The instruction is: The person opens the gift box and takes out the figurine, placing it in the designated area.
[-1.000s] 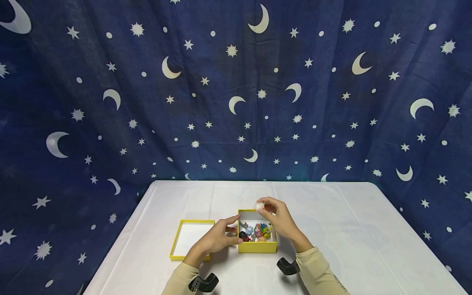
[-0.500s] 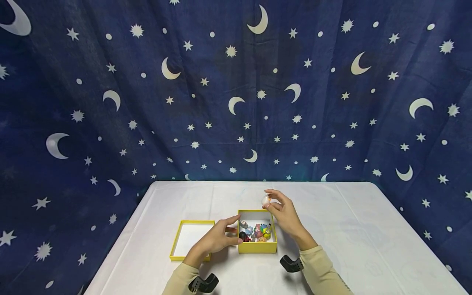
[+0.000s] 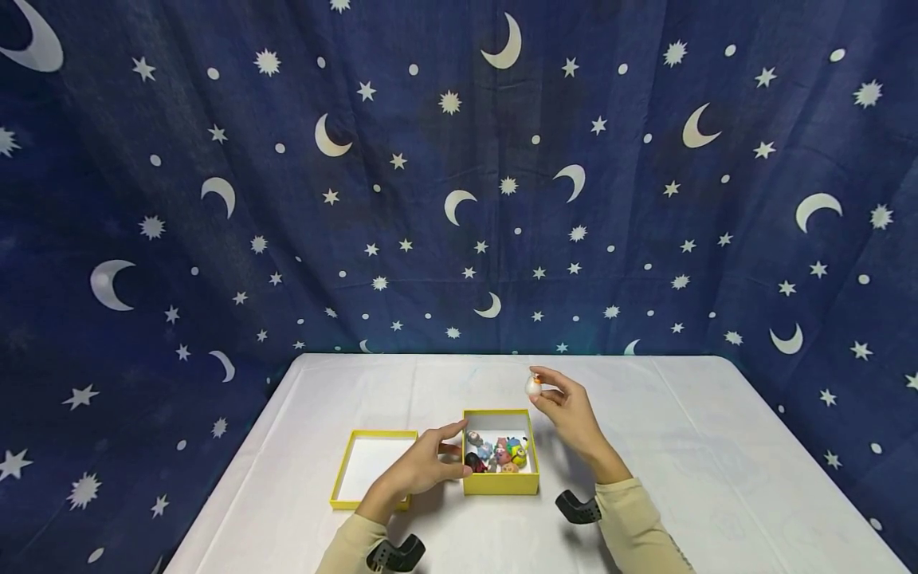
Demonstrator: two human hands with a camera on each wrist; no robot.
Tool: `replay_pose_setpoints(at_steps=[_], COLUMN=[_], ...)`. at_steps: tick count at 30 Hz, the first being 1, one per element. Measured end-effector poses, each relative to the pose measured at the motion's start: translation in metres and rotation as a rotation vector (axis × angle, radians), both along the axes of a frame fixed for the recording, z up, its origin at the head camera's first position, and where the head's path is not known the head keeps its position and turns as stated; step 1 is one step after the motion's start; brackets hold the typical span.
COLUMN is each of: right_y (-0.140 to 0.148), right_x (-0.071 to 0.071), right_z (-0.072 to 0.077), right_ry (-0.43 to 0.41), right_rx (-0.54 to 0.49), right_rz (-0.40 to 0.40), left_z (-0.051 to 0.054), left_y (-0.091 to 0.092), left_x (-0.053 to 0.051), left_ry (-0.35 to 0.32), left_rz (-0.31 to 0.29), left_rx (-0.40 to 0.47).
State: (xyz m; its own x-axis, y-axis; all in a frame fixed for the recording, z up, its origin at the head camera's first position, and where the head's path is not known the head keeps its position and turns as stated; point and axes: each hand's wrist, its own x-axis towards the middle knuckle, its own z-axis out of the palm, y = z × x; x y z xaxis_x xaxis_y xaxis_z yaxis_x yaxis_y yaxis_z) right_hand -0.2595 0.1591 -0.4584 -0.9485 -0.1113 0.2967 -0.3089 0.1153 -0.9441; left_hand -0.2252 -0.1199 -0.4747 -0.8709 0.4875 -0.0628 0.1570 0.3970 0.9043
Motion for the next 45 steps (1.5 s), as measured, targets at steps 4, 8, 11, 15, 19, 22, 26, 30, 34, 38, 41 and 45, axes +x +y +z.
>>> replay_pose_setpoints(at_steps=[4, 8, 11, 15, 19, 22, 26, 30, 34, 38, 41, 45], right_y=[0.008, 0.017, 0.023, 0.029, 0.032, 0.035, 0.039, 0.041, 0.041, 0.040, 0.039, 0.039], right_x=[-0.002, -0.005, -0.007, -0.009, -0.010, -0.011, -0.013, -0.015, -0.015, -0.016, -0.015, -0.016], right_z=[-0.002, -0.005, -0.008, -0.012, -0.017, -0.021, -0.027, -0.035, -0.042, -0.046, -0.048, -0.051], right_ry=[0.011, 0.036, 0.047, 0.029, 0.001, -0.016, -0.044, -0.086, -0.131, -0.140, -0.132, -0.148], right_rx=[0.027, 0.104, 0.196, 0.304, 0.342, 0.348, 0.361, 0.382, 0.413, 0.454, 0.489, 0.510], right_rz=[-0.015, -0.049, -0.079, -0.104, -0.115, -0.123, -0.131, -0.119, -0.093, -0.097, -0.109, -0.112], left_z=[-0.001, -0.002, -0.002, -0.002, -0.002, -0.002, -0.003, -0.003, -0.003, -0.003, -0.002, -0.002], left_y=[0.000, 0.000, 0.000, 0.000, 0.000, 0.000, 0.000, -0.001, -0.001, -0.002, -0.002, -0.001], left_x=[0.000, -0.001, -0.001, -0.002, -0.002, -0.002, -0.003, -0.003, -0.003, -0.002, -0.002, -0.002], left_ry=[-0.009, -0.007, -0.005, -0.004, -0.004, 0.002, 0.006, 0.008, 0.016, 0.030, 0.026, 0.014], left_rz=[0.011, 0.008, 0.007, 0.005, 0.004, 0.001, -0.001, -0.002, -0.011, -0.026, -0.029, -0.023], left_rx=[-0.015, -0.013, -0.012, -0.010, -0.011, -0.014, -0.013, -0.013, -0.014, -0.003, 0.011, 0.018])
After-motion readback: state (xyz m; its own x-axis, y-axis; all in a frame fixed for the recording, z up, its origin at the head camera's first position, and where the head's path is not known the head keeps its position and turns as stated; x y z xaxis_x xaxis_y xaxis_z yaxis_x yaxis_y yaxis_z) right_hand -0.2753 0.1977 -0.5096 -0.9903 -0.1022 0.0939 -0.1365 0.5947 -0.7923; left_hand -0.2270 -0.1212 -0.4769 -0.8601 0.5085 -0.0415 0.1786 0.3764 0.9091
